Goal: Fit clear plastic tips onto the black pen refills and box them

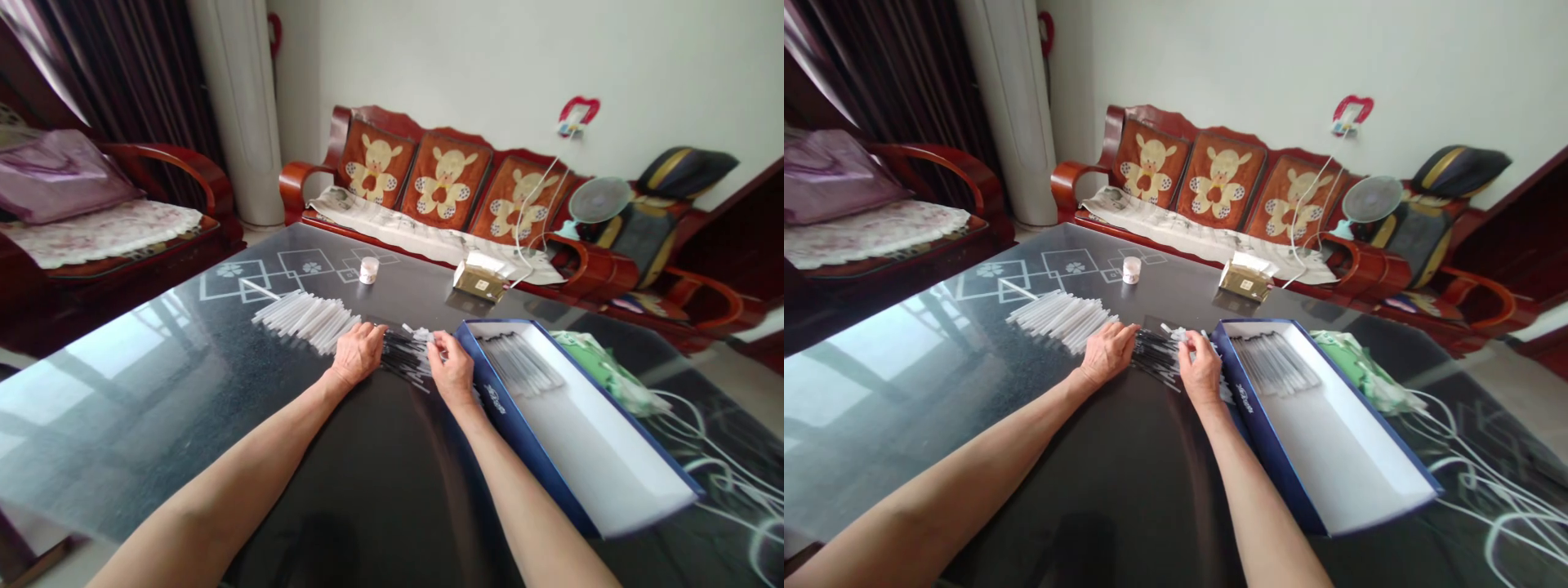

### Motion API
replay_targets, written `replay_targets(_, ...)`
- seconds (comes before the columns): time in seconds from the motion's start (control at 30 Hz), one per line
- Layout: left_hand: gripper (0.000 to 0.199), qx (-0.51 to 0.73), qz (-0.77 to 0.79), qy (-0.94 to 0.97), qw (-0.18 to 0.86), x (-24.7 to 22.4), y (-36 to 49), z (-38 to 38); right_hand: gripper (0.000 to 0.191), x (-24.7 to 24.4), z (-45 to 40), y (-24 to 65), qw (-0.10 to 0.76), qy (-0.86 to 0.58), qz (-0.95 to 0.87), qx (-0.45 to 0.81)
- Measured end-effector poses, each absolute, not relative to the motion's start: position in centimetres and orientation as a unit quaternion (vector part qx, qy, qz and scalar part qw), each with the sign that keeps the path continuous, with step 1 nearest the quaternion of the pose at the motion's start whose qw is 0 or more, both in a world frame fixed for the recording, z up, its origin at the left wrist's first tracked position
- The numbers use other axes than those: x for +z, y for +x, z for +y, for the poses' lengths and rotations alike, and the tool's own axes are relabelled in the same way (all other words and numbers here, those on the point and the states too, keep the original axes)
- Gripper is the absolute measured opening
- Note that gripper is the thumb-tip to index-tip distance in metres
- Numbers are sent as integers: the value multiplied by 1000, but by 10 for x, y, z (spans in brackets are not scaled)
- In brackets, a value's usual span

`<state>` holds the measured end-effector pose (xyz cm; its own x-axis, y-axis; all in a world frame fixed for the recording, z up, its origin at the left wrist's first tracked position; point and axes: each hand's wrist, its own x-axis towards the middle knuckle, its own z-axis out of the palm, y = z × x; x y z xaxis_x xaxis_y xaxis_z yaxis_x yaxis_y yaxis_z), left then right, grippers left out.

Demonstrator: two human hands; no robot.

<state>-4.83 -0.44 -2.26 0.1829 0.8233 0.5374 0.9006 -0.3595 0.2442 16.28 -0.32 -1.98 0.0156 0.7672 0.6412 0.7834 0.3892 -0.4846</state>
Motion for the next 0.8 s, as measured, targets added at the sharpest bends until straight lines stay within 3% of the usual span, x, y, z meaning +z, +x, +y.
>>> replay_targets(0.2,31,-361,-516,-773,80,-27,-45,3,22,27,45,167,116,-654,-742,-93)
replay_targets(0.3,32,-359,-504,-782,79,-27,-44,4,23,29,60,164,27,-666,-739,-99)
replay_targets(0.6,33,-356,-508,-781,76,-30,-44,5,31,31,57,168,16,-665,-740,-101)
replay_targets(0.8,32,-350,-524,-775,47,-28,-45,6,32,43,27,194,149,-615,-765,-118)
